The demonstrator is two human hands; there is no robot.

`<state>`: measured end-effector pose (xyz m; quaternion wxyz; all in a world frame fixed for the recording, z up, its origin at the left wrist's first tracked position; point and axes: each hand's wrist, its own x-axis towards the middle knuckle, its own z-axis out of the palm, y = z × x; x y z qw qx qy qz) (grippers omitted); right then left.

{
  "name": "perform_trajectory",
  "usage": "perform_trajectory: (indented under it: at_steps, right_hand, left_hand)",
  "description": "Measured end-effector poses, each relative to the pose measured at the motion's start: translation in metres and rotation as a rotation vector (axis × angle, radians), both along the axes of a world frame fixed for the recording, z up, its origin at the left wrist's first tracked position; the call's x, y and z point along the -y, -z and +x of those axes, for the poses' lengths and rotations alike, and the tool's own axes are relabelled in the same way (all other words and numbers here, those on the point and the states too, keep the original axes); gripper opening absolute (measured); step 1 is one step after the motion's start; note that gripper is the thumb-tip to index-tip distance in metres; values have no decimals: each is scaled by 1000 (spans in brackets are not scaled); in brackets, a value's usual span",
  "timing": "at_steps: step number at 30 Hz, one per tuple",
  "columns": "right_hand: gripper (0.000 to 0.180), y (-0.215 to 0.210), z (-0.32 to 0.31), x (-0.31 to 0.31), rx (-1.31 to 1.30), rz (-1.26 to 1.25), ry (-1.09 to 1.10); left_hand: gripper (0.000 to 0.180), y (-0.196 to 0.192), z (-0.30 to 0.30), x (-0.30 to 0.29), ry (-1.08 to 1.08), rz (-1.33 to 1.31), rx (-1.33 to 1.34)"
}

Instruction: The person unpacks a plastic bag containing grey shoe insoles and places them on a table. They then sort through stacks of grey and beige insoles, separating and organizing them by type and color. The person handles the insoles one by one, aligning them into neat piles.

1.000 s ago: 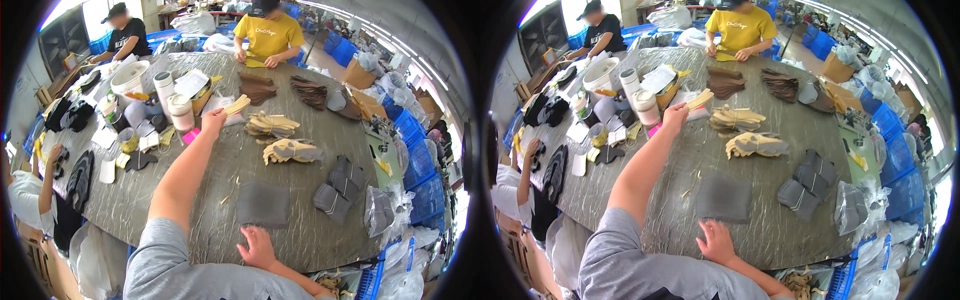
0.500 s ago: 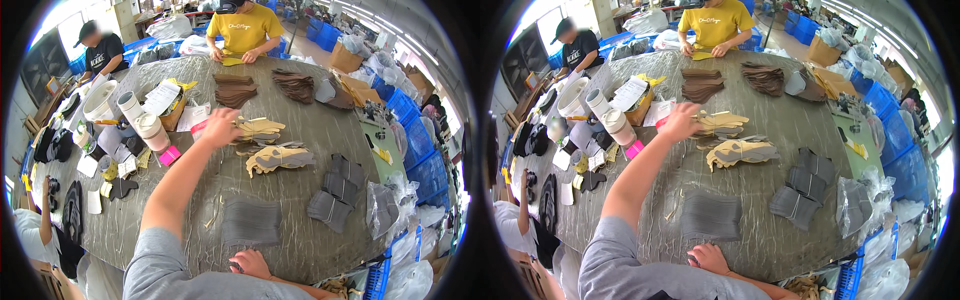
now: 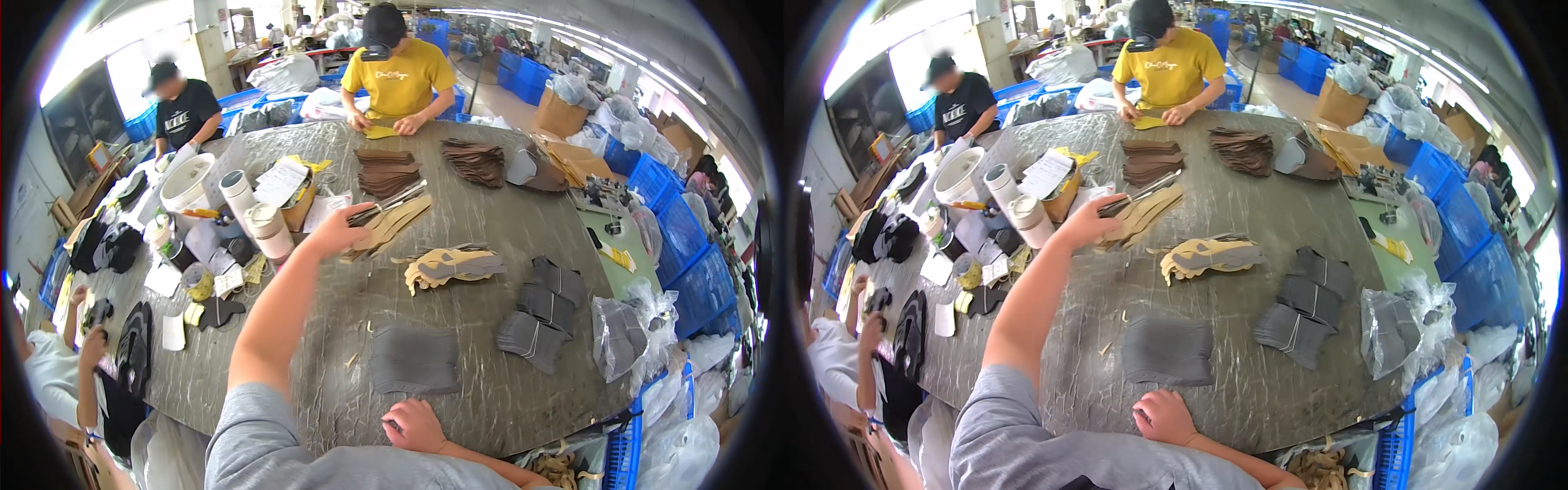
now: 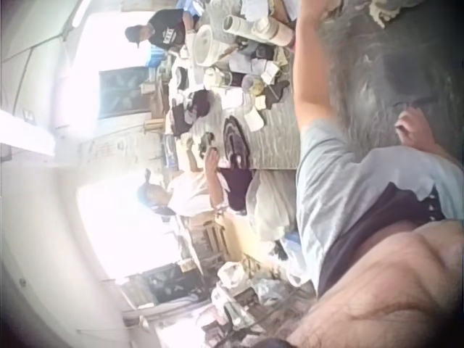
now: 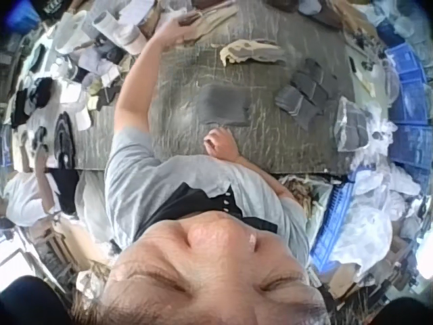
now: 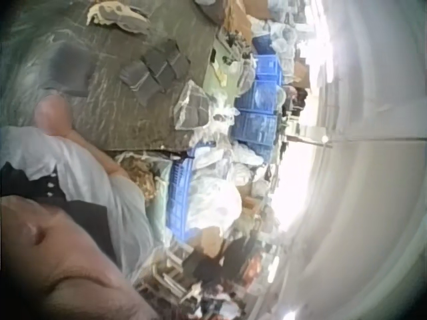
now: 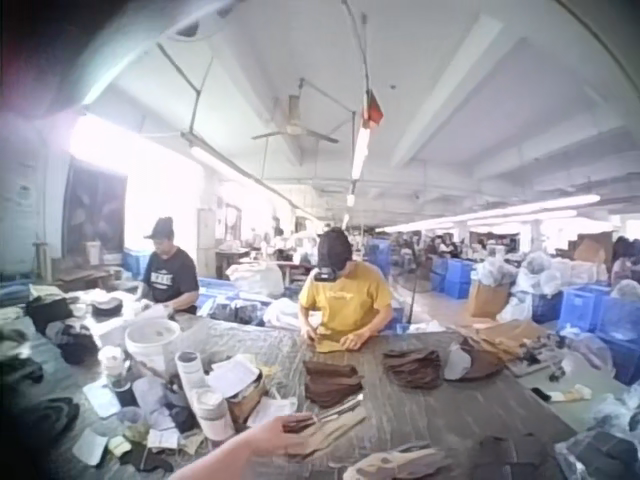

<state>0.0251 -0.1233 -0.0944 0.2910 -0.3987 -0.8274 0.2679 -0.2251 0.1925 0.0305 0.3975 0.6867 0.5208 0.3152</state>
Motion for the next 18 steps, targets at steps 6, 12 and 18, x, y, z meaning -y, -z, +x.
perform_trajectory:
  at_steps: [6,12,18]
  right_hand:
    - [32,-24,-10,2,-132,217,13]
    - [82,-74,-94,-21,192,600,-237]
    - [102,-48,-167,-47,518,409,-372]
  left_hand:
    - [65,-17,-99,132,51,-312,327]
    - [58,52,-170,244,-99,-650,603]
    - [38,68,-174,296,-336,-408,-285]
